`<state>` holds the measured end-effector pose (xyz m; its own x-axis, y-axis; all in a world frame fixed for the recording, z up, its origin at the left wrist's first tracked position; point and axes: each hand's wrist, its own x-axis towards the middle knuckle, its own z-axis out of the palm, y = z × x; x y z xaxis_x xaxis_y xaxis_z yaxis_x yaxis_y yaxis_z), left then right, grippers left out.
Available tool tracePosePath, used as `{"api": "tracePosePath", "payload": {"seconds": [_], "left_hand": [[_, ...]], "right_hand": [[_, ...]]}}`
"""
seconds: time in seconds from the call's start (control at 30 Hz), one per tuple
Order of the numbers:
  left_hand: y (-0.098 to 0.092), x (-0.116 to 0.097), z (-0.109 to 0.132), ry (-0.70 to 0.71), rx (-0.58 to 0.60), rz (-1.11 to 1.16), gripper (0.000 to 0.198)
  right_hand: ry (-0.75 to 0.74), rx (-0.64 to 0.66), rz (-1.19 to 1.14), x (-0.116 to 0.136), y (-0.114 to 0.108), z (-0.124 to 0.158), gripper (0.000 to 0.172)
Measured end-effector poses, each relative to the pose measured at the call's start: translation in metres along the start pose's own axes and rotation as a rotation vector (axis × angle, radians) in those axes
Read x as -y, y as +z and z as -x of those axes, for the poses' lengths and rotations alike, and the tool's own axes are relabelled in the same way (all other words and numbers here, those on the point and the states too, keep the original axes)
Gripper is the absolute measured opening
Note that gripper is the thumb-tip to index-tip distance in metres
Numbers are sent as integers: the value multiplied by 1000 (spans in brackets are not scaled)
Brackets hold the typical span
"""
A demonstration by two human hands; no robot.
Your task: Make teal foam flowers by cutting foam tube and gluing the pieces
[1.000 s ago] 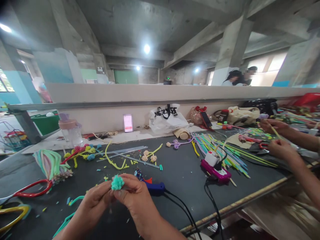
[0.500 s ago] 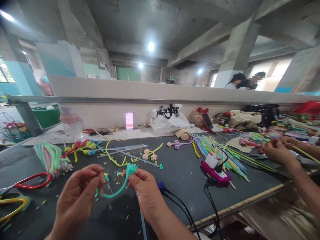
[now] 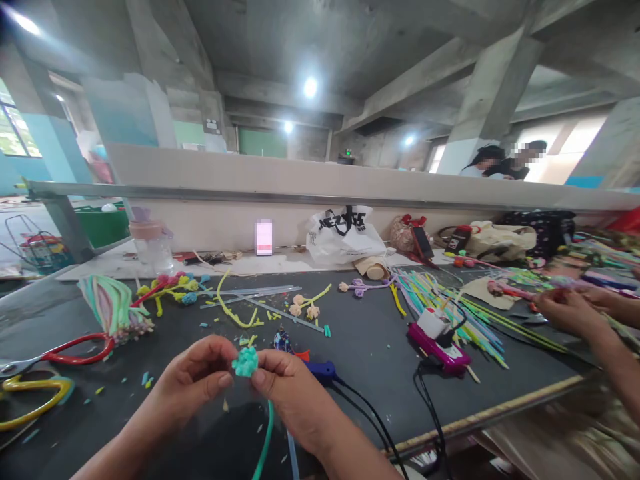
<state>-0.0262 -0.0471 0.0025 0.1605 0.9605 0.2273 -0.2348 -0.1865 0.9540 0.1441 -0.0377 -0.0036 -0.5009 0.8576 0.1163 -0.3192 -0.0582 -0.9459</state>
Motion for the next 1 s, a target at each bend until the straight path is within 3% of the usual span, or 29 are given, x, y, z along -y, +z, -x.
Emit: {"api": "tracePosePath", "payload": {"seconds": [0.37,0.6,0.73,1.0], "left_hand": [[0,9,0,16,12,-119,23],[-3,9,5,23,29,-73,20],[-9,9,6,123,3,-144,15],[-7,-3,6,368,135,-373,3]], "right_hand": [[-182,-29,590,9,6,6,31],[-140,-111,542,0,8,7,36],[-113,-113,538,-2,5,7,39],[-233,-62,638,-3,5,5,37]]}}
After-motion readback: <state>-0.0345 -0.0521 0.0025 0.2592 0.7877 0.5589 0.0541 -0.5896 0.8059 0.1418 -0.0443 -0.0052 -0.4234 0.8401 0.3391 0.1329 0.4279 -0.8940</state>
